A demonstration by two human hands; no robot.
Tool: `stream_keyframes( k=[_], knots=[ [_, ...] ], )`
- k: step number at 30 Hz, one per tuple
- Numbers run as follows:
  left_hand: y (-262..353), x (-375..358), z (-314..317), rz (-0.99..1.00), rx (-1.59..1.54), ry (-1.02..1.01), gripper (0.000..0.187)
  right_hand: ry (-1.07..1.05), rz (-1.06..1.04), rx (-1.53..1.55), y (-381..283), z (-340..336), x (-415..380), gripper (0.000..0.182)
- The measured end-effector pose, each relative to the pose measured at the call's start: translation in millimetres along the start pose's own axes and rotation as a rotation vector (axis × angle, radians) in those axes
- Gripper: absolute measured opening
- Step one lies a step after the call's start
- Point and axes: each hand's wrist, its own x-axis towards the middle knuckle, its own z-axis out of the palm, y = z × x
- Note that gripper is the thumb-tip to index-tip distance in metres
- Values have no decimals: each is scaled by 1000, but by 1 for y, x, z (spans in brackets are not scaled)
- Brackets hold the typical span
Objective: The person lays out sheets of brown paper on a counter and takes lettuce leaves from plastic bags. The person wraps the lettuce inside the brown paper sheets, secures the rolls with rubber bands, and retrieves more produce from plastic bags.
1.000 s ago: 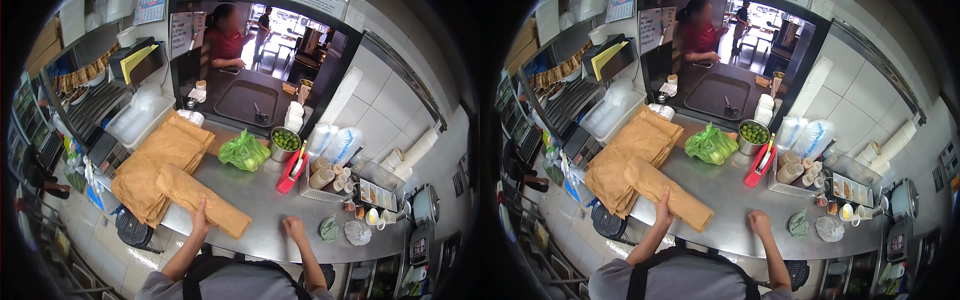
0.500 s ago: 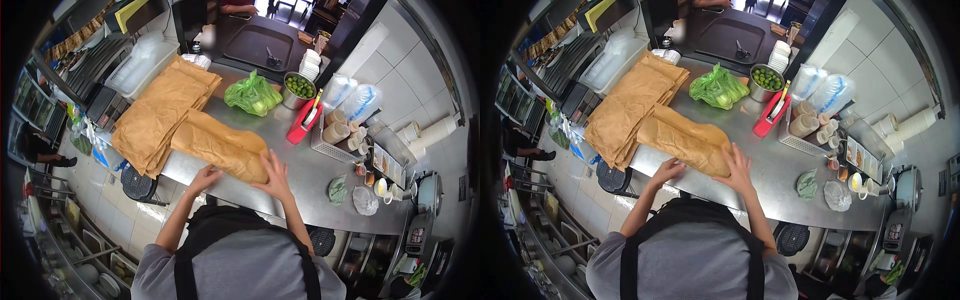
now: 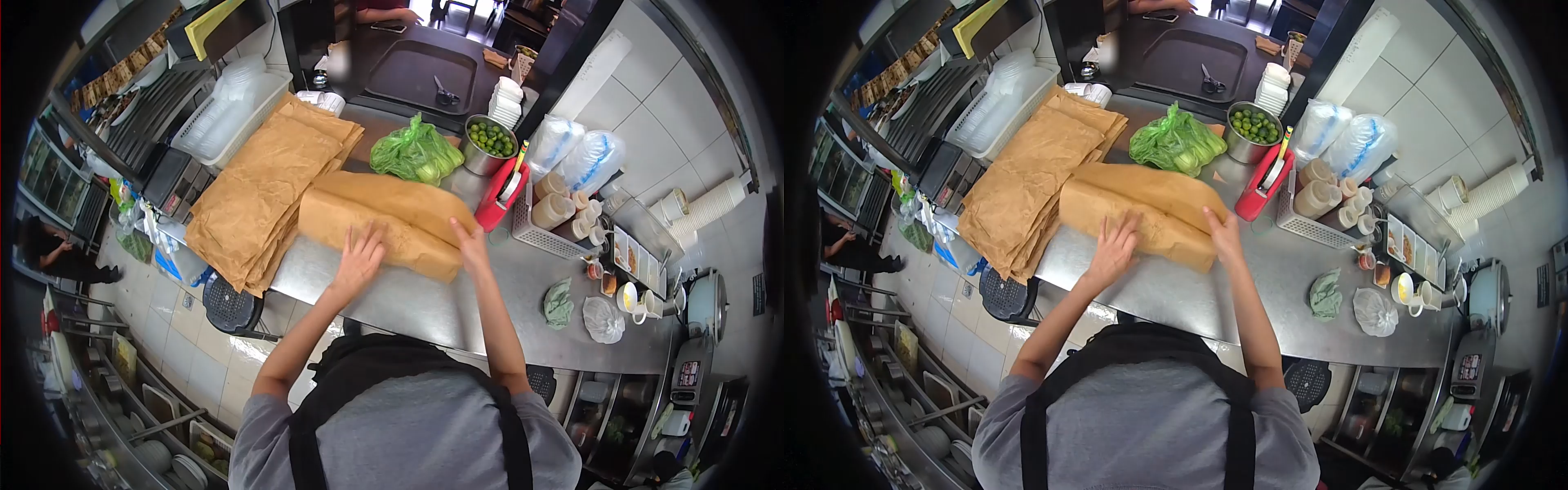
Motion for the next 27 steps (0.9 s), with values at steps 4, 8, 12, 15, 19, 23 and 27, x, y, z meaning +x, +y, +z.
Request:
stream_keyframes(
  k=[4,8,12,15,19,23,27],
  knots=[
    [11,-13,-3,27,-126,-86,63,-4,-48,-50,-22,-12,-4,33],
    [19,3,-19,-5,-171,7,64,-28,-70,-86,-33,-16,1,34],
    [20,29,-43,86,-60,-94,62,41,-134,-105,-51,-19,10,32],
    [14,0,-19,162,-63,-159,60,107,-167,-209,-52,-32,31,32],
    [20,-35,-20,200,-67,-120,47,214,-259,-422,-42,-39,53,35],
    [14,-54,-9,246,-75,-138,45,394,-689,-726,-63,-18,39,39],
    [12,-52,-18,235,-245,-135,41,475,-952,-1071,-76,2,5,46]
  ],
)
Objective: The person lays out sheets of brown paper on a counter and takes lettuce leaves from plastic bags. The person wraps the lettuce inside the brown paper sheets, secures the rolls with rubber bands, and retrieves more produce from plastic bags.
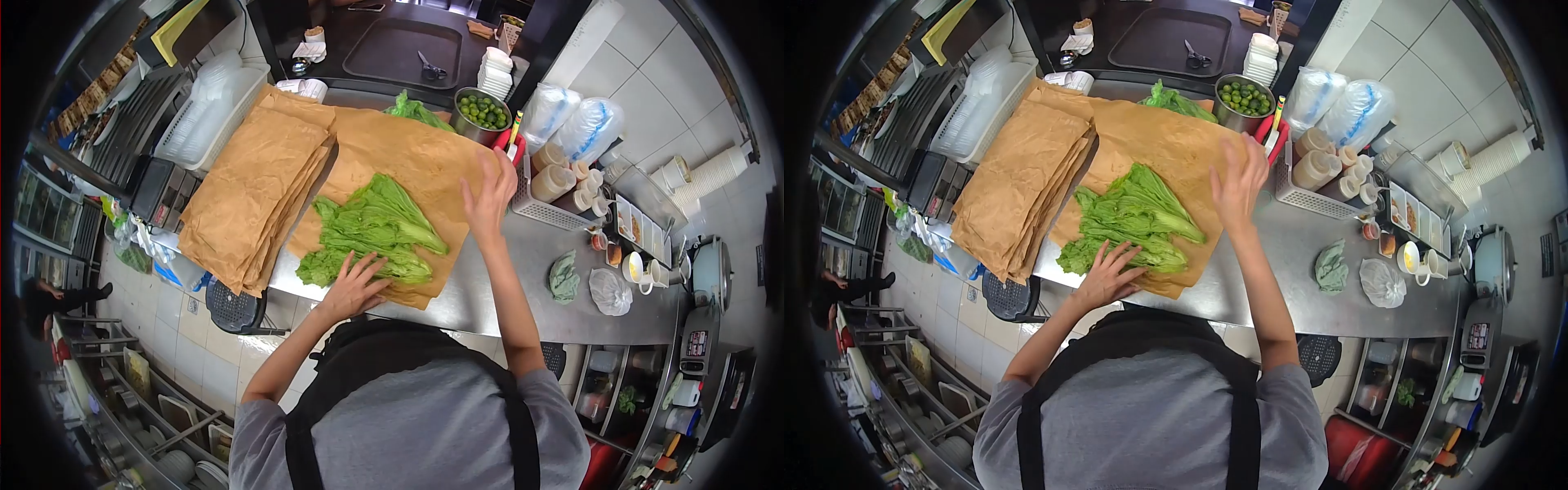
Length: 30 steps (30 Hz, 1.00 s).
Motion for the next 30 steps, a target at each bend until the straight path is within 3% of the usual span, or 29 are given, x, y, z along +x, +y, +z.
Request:
stream_keyframes(
  k=[3,5,8,13,16,19,23,25,28,30],
  knots=[
    [-5,12,1,15,-19,48,39,-173,-57,-17,-13,-4,-33,44],
    [-6,23,-15,20,-72,67,36,-563,58,116,-5,0,-59,48],
    [-22,33,-29,-35,-93,141,34,-851,366,225,14,13,-106,51],
    [-55,56,-48,-127,-73,247,36,-839,405,280,18,20,-119,47],
    [-72,81,-60,-82,-141,219,39,-890,456,304,19,18,-103,44],
    [-91,118,-57,12,-164,2,47,-948,419,308,18,15,-83,42],
    [-86,173,-44,152,-413,-333,57,-942,320,243,0,0,-57,38],
    [-80,194,-46,236,-571,-466,60,-818,214,246,-15,-11,-38,36],
    [-78,216,-57,207,-537,-591,59,-683,111,257,-35,-22,-13,35],
    [-78,219,-75,201,-459,-550,57,-609,59,270,-40,-20,-3,34]
  ],
)
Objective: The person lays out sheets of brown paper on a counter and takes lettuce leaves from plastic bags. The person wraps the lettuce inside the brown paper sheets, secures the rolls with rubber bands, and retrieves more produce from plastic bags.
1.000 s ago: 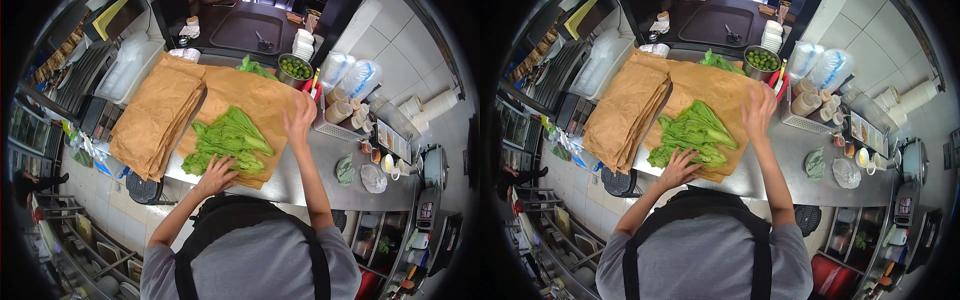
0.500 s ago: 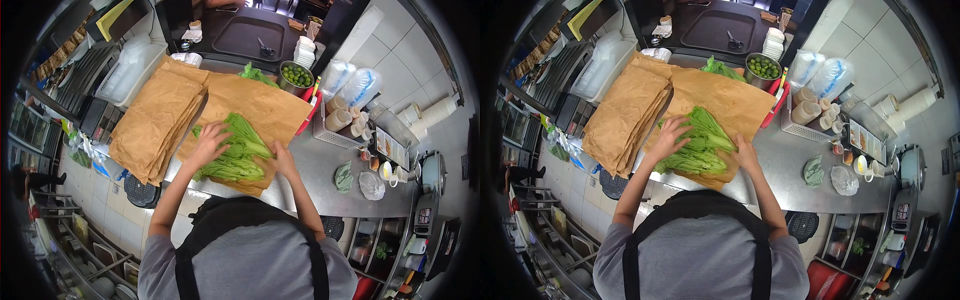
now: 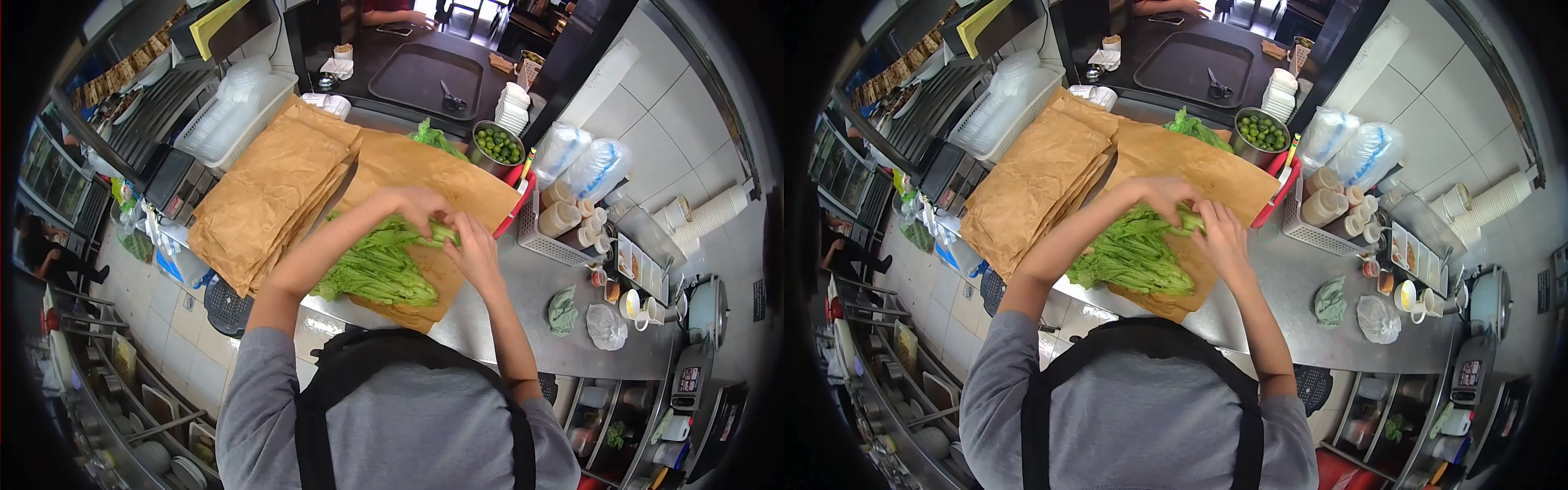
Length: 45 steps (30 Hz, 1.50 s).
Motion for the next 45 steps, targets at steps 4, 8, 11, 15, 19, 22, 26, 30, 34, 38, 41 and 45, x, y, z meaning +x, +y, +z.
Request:
stream_keyframes(
  k=[4,8,11,15,19,22,26,30,34,38,41,45],
  knots=[
    [7,-12,-19,16,142,54,55,81,-150,-48,-6,2,21,35],
    [22,-40,-51,8,63,156,49,247,-274,167,-18,-9,47,42],
    [39,-77,-73,92,-106,411,47,374,-183,326,-33,-45,53,51],
    [44,-107,-72,227,-342,687,45,171,-217,312,-8,-56,44,52],
    [25,-123,-17,120,-597,696,44,18,-86,396,7,-55,14,43],
    [0,-128,45,86,-634,733,43,-27,-2,333,12,-45,-14,40],
    [-37,-143,112,-98,-821,716,41,4,-3,177,3,-15,-59,34],
    [-61,-148,129,-144,-875,593,41,-52,-126,-31,-18,21,-100,31],
    [-75,-144,118,-154,-665,436,49,-225,-182,-109,-49,57,-120,37],
    [-72,-140,100,-128,-418,318,59,-318,-202,-321,-62,98,-130,24],
    [-76,-138,98,-94,-423,288,58,-143,-261,-468,-64,119,-138,11],
    [-78,-137,94,-73,-364,237,55,-113,-82,-383,-74,111,-119,6]
  ],
)
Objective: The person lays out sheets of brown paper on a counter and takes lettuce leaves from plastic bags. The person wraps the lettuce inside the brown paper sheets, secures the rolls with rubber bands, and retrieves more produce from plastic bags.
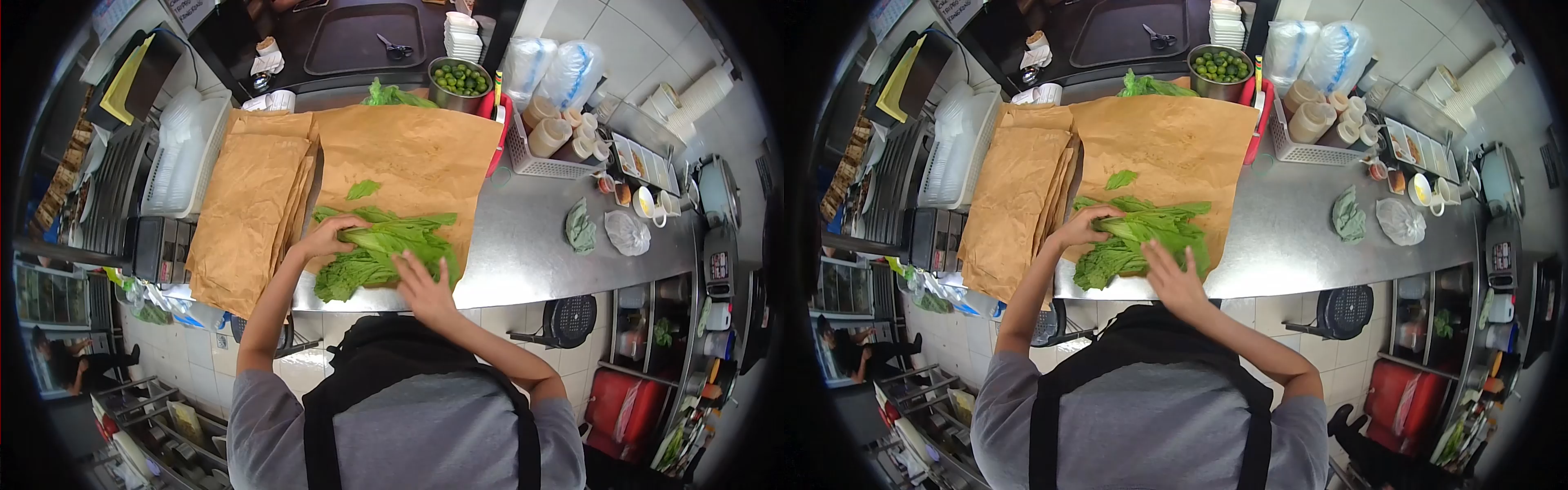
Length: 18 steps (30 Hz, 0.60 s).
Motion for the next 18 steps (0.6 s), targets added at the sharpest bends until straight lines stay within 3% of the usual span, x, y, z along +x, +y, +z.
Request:
stream_keyframes(
  k=[5,6,8,9,11,14,18],
  knots=[
    [-14,11,-6,15,39,-109,51,-8,232,108,25,-3,30,14],
    [-16,13,-8,53,81,-127,50,94,246,169,26,-2,32,13],
    [-19,17,-12,130,166,-163,48,-10,299,236,30,-4,35,11],
    [-14,19,-14,76,161,-155,48,-63,325,269,33,-6,38,10],
    [11,21,-14,-33,147,-139,49,-126,361,312,40,-7,41,9],
    [53,26,0,68,444,-236,57,-199,381,374,56,-5,49,8],
    [53,41,15,39,518,-196,57,-139,338,432,72,6,53,8]
  ],
)
